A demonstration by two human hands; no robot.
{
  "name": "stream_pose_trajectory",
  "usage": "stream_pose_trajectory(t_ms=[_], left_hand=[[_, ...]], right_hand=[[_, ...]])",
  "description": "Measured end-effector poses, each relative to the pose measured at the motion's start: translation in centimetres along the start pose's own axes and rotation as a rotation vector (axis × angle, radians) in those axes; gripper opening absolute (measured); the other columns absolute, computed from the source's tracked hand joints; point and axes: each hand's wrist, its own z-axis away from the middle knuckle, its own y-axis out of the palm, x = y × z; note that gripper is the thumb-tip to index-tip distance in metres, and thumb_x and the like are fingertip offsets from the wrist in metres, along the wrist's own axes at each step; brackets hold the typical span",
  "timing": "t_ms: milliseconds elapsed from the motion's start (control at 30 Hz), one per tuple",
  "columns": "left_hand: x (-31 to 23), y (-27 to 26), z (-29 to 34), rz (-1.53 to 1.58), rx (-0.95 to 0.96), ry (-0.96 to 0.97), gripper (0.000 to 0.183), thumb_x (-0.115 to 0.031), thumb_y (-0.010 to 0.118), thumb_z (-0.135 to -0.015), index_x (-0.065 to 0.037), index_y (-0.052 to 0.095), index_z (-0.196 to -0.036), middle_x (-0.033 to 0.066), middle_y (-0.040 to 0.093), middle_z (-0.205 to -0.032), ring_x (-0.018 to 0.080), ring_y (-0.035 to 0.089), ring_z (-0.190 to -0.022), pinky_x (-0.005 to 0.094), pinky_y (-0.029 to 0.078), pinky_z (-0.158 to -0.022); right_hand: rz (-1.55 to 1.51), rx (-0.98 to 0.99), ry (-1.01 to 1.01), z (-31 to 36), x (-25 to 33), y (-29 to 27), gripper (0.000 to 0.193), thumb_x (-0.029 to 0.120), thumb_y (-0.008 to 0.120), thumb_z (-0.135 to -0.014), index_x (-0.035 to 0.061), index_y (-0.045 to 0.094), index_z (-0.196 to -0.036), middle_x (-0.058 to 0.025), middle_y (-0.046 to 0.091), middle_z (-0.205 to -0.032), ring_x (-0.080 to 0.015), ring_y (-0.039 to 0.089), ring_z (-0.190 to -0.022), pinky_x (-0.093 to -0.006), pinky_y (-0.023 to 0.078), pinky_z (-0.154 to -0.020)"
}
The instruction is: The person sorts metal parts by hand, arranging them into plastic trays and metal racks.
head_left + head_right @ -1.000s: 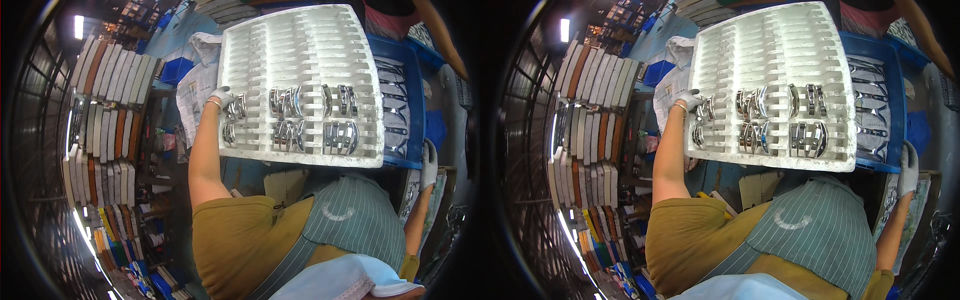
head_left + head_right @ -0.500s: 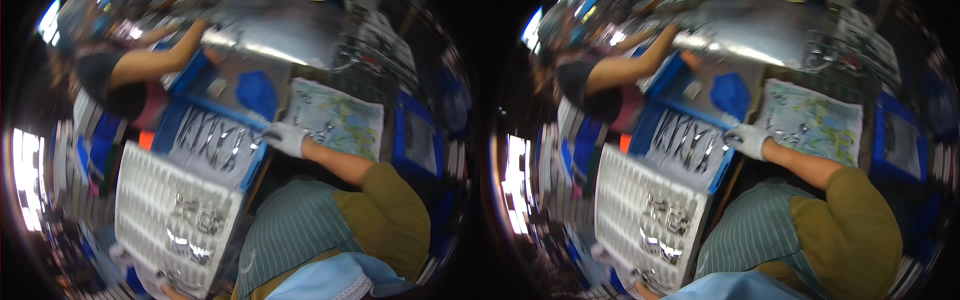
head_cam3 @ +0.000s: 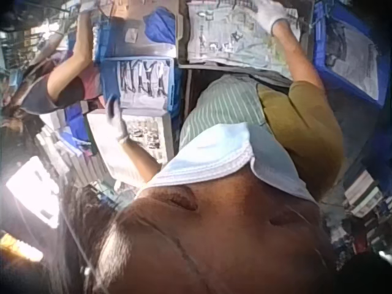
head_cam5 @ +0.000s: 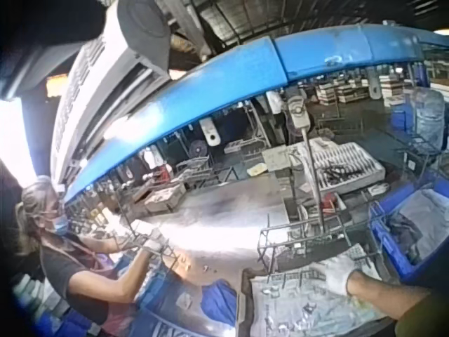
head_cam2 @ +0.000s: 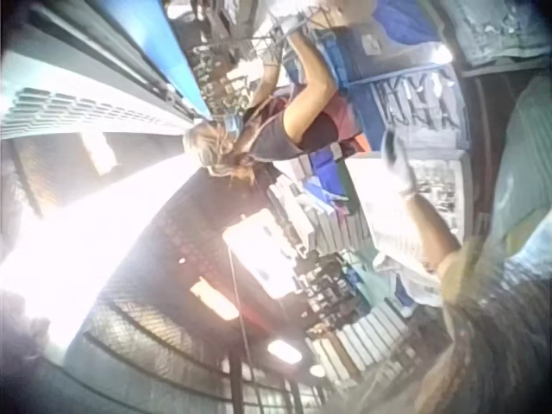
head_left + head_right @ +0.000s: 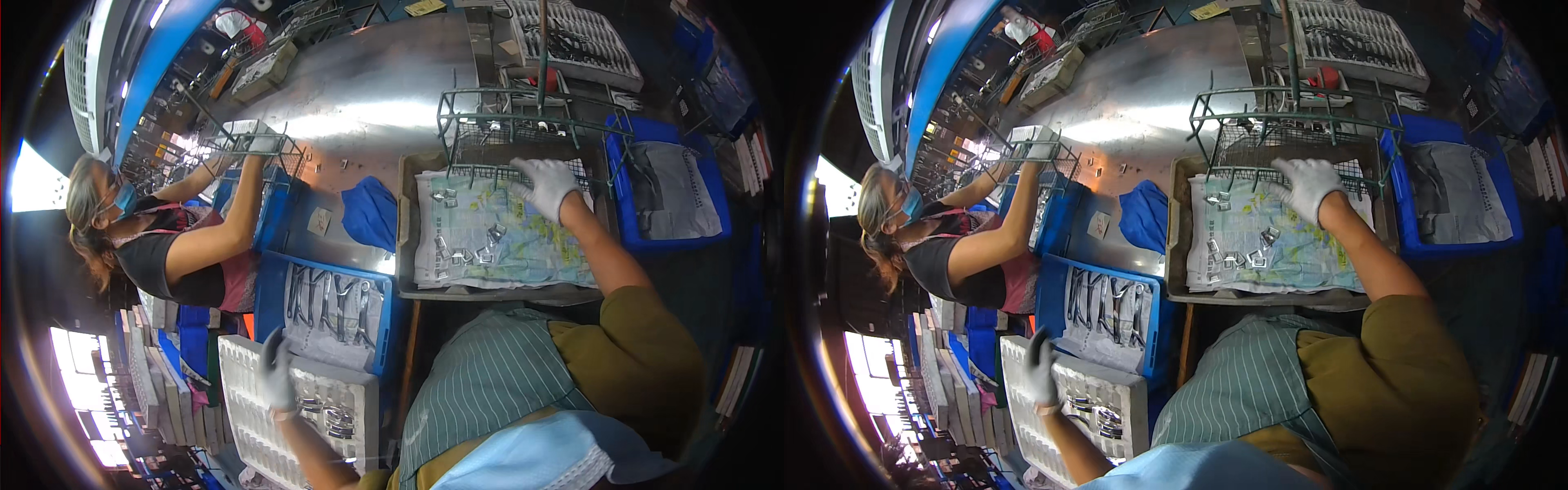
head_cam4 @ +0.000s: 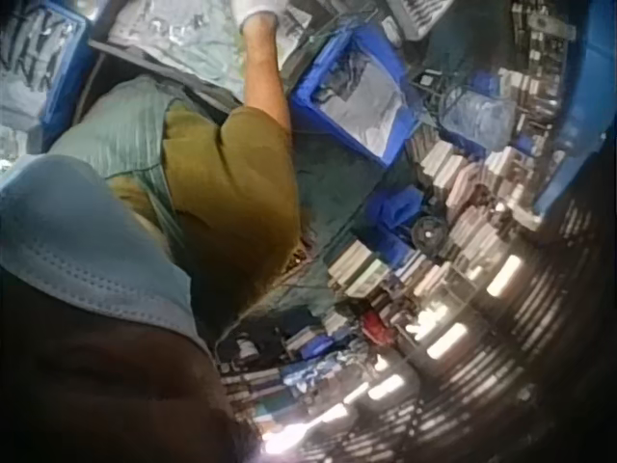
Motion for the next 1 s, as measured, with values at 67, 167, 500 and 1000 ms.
stream_pose_trajectory(t_ms=[67, 167, 500, 1000], left_hand=[[-2.3, 7.5, -3.7, 0.063, 0.232, 0.127, 0.030, -0.006, 0.052, -0.086, 0.004, 0.052, -0.114, 0.0097, 0.057, -0.112, 0.0150, 0.053, -0.102, 0.0252, 0.039, -0.089], [-5.8, 16.9, -8.5, 0.213, 0.384, 0.184, 0.029, -0.011, 0.055, -0.086, 0.001, 0.054, -0.112, 0.0074, 0.059, -0.104, 0.0148, 0.056, -0.096, 0.0235, 0.044, -0.081], [-11.3, 35.2, -18.8, 0.510, 1.213, 0.209, 0.046, -0.021, 0.061, -0.081, 0.002, 0.047, -0.119, 0.0106, 0.055, -0.110, 0.0182, 0.054, -0.099, 0.0296, 0.044, -0.086], [-11.9, 41.3, -21.0, 0.144, 1.915, 0.575, 0.036, -0.024, 0.063, -0.074, -0.001, 0.060, -0.101, 0.0077, 0.059, -0.094, 0.0175, 0.053, -0.088, 0.0306, 0.043, -0.081]], right_hand=[[-0.001, 0.055, 0.016, 0.2, -0.8, -0.6, 0.054, 0.053, 0.040, -0.084, 0.0109, 0.051, -0.116, -0.0136, 0.056, -0.108, -0.0302, 0.052, -0.100, -0.0390, 0.039, -0.088], [-0.062, 0.086, -0.026, 0.5, -2.1, -0.7, 0.057, 0.057, 0.038, -0.084, 0.0115, 0.053, -0.115, -0.0141, 0.058, -0.104, -0.0297, 0.053, -0.099, -0.0393, 0.039, -0.089], [-0.173, 0.071, -0.146, 3.6, -1.7, -2.0, 0.066, 0.067, 0.037, -0.078, 0.0137, 0.059, -0.109, -0.0117, 0.062, -0.097, -0.0268, 0.056, -0.093, -0.0379, 0.040, -0.085], [-0.175, -0.264, -0.091, 6.0, 0.5, -2.8, 0.028, 0.039, 0.069, -0.069, 0.0129, 0.068, -0.080, -0.0050, 0.066, -0.077, -0.0236, 0.061, -0.071, -0.0333, 0.046, -0.069]])
